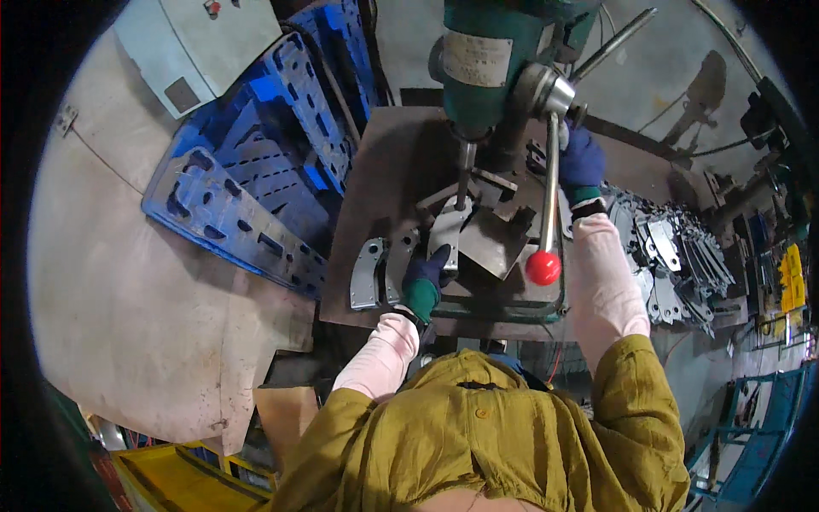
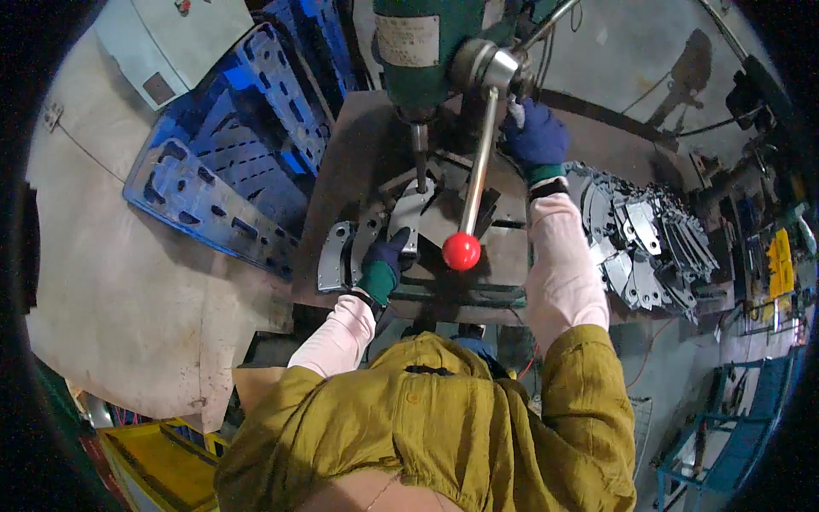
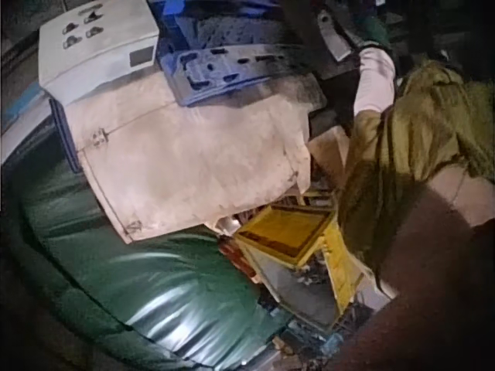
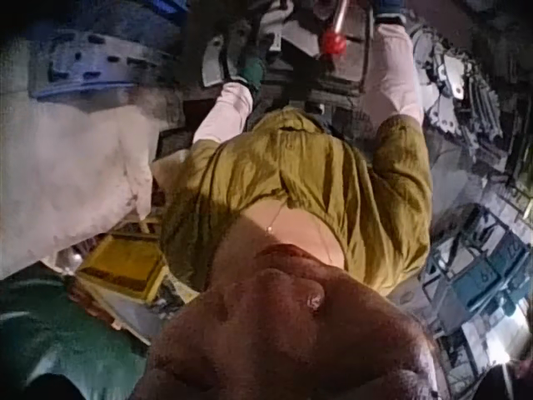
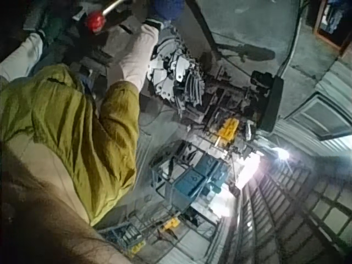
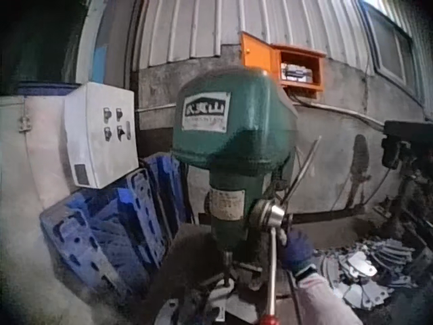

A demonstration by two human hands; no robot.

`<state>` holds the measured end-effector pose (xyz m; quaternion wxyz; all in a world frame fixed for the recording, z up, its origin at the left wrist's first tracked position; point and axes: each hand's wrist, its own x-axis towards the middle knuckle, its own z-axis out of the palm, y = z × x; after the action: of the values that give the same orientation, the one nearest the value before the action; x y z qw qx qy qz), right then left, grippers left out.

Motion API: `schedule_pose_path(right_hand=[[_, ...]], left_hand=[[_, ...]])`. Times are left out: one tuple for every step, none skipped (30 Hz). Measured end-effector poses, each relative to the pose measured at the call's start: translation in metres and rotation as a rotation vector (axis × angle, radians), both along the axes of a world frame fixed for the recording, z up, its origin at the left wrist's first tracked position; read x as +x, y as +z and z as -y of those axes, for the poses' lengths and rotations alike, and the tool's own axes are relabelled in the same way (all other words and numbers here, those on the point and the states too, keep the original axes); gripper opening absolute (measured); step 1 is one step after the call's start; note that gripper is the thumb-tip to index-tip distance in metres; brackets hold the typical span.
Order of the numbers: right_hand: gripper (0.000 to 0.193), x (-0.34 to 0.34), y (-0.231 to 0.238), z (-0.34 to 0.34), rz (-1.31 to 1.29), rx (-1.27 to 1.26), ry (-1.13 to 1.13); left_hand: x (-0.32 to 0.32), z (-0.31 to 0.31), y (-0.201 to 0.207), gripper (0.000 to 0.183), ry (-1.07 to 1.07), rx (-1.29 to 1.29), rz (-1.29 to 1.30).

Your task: Drilling holes into metal fabrication parts using a drill press.

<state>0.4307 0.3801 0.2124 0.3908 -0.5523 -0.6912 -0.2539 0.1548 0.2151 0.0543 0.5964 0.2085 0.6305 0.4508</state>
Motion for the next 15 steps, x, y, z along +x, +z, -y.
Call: schedule_pose_path(right_hand=[[0.029,-0.001,0.009,-0.007,0.008,-0.016,-0.035],[0.028,0.003,0.020,-0.011,-0.006,0.068,0.026],[0.029,0.005,0.021,-0.015,-0.016,0.034,0.026],[0.030,0.009,0.025,-0.020,-0.025,0.001,0.025],[0.033,0.013,0.027,-0.024,-0.034,-0.032,0.021],[0.029,0.010,0.025,-0.021,-0.029,-0.037,0.051],[0.029,0.006,0.021,-0.018,-0.049,-0.088,0.023],[0.029,0.001,0.016,-0.014,-0.068,-0.139,-0.008],[0.029,-0.004,0.010,-0.006,-0.089,-0.194,-0.043],[0.026,-0.007,0.006,0.006,-0.117,-0.153,0.109],[0.026,-0.011,0.001,0.016,-0.160,-0.134,0.189],[0.025,-0.011,-0.008,0.025,-0.202,-0.115,0.255],[0.025,-0.008,-0.018,0.030,-0.243,-0.093,0.316],[0.024,-0.007,-0.043,0.024,-0.387,-0.126,0.349],[0.024,-0.003,-0.063,0.019,-0.533,-0.151,0.374]], left_hand=[[-0.001,0.004,0.001,0.055,0.023,0.073,0.036],[0.002,0.009,0.001,0.057,0.044,0.146,0.071],[0.005,0.014,0.001,0.059,0.061,0.213,0.107],[0.007,0.014,0.002,0.058,0.109,0.212,0.193],[0.008,0.014,0.003,0.057,0.131,0.233,0.200],[0.008,0.015,0.002,0.056,0.159,0.249,0.207],[0.008,0.016,0.000,0.055,0.185,0.265,0.214],[0.008,0.014,-0.001,0.056,0.182,0.224,0.179],[0.007,0.012,-0.003,0.056,0.175,0.178,0.142],[0.006,0.011,-0.001,0.057,0.170,0.134,0.104],[0.005,0.011,0.001,0.058,0.156,0.119,0.049],[0.009,0.011,0.008,0.060,0.129,0.103,-0.001],[0.013,0.010,0.012,0.063,0.096,0.089,-0.052],[0.018,0.008,0.013,0.065,0.042,0.084,-0.107],[0.023,0.003,0.015,0.068,-0.020,0.085,-0.162]])
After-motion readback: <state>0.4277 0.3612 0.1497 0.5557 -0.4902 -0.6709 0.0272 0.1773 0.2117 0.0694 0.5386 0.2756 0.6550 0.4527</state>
